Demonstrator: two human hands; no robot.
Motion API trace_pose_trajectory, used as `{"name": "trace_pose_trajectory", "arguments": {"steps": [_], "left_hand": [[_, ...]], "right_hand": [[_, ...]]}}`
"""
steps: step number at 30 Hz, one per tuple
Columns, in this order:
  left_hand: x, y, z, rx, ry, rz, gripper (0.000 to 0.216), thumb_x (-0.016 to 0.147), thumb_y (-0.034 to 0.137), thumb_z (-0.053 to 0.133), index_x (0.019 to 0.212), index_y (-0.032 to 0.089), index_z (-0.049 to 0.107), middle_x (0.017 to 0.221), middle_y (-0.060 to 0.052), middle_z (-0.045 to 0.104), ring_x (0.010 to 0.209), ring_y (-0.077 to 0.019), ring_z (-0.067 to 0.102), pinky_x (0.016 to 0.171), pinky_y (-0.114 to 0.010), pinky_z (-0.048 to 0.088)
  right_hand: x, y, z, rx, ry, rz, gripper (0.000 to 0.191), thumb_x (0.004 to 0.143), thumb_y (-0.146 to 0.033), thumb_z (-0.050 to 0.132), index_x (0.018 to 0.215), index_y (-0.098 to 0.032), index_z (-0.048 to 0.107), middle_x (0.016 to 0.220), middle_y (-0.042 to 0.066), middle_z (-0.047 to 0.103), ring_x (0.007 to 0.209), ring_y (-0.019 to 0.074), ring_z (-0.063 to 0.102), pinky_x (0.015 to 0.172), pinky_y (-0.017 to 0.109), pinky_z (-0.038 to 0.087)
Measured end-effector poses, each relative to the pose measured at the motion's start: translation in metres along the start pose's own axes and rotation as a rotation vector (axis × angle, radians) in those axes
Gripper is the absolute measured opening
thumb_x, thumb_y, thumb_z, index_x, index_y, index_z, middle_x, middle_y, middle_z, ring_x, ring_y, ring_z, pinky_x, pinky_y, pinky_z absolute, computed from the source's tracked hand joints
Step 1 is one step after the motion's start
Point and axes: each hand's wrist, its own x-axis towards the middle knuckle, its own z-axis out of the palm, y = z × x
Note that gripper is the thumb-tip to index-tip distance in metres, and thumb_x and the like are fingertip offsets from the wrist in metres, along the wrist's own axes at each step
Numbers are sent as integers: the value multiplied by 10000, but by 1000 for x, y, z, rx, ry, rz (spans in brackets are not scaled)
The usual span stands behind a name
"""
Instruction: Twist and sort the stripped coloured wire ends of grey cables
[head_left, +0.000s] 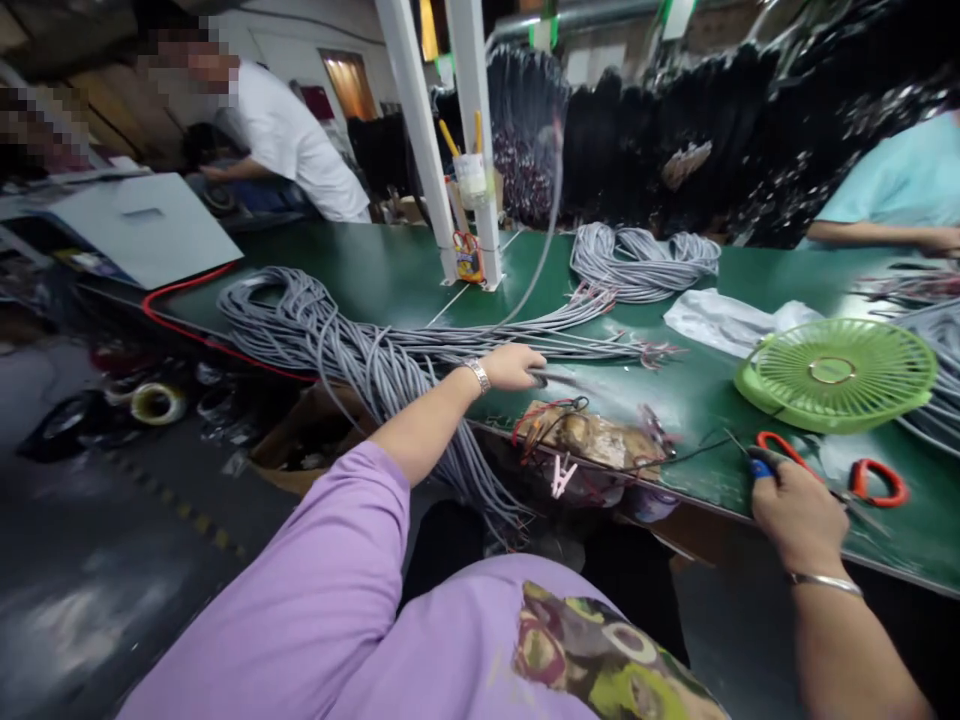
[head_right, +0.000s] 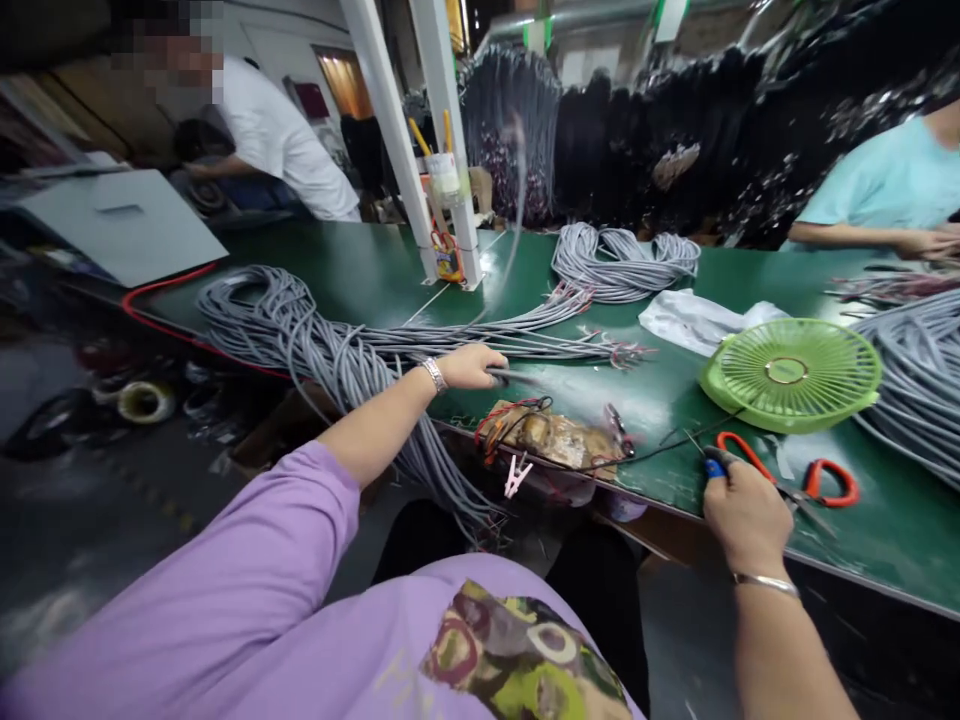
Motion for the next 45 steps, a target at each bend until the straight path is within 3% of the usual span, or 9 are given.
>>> {"name": "trace_pose_trajectory", "arguments": {"steps": [7,13,19,25,29,32,36,41,45], "left_hand": [[-77,77,31,159,177,363,135,821,262,613,917,197,683,854,-36,742,778,-172,675,628,-271,404],[-141,99,64,-109,79,558,123,897,311,602,927,204,655,813,-37,738,691,-150,662,593,-267,412],[-195,77,81,-714,-147,404,465,952,564,499,779,156,642,715,-83,686,634,-136,606,602,-233,440],[-168,67,115,-1240,-51,1,725,726,828,608,783,107,664,511,15,511,423,-72,436,435,-209,345],[-152,65,125,-1306,-78,-78,698,716,817,630,728,119,619,530,43,480,432,-53,437,451,-193,365],[-151,66,132,-1286,-70,-112,684,732,813,615,671,134,571,549,36,490,476,-60,458,487,-198,393],[-156,71,146,-1141,4,-187,663,765,787,607,778,126,650,616,4,579,540,-86,498,545,-218,434],[-165,71,155,-925,77,-154,610,853,700,582,1026,135,735,893,-48,727,834,-169,651,808,-277,523],[-169,69,159,-859,109,-192,576,884,680,553,923,137,742,832,-47,724,849,-181,663,831,-291,536]], "right_hand": [[8,5,5,-101,-78,80,541,900,-437,365,1192,-157,723,945,322,685,808,409,664,605,467,402],[14,11,13,-161,-35,80,578,899,-452,338,1222,-156,714,942,290,703,809,408,666,599,455,395],[16,15,23,-111,128,72,488,808,-394,462,1116,-168,765,805,209,682,699,374,609,576,432,341],[16,13,20,30,388,75,368,756,-289,509,940,-102,766,667,125,575,584,262,479,595,403,316],[-30,-18,6,328,479,-32,317,756,-322,558,893,-109,748,617,45,496,563,204,457,619,374,389],[-90,-63,-5,675,268,-142,311,794,-416,657,943,-160,753,703,60,622,607,194,530,632,348,435],[-140,-118,-14,1126,-350,-250,438,827,-451,736,1207,-240,684,800,41,674,705,194,596,683,334,500],[-129,-145,-14,1328,-512,-191,395,802,-520,753,1058,-222,720,837,40,697,755,180,628,731,323,533],[-126,-146,-3,1292,-595,-126,343,746,-505,800,833,-180,735,707,25,676,657,147,585,648,285,502]]}}
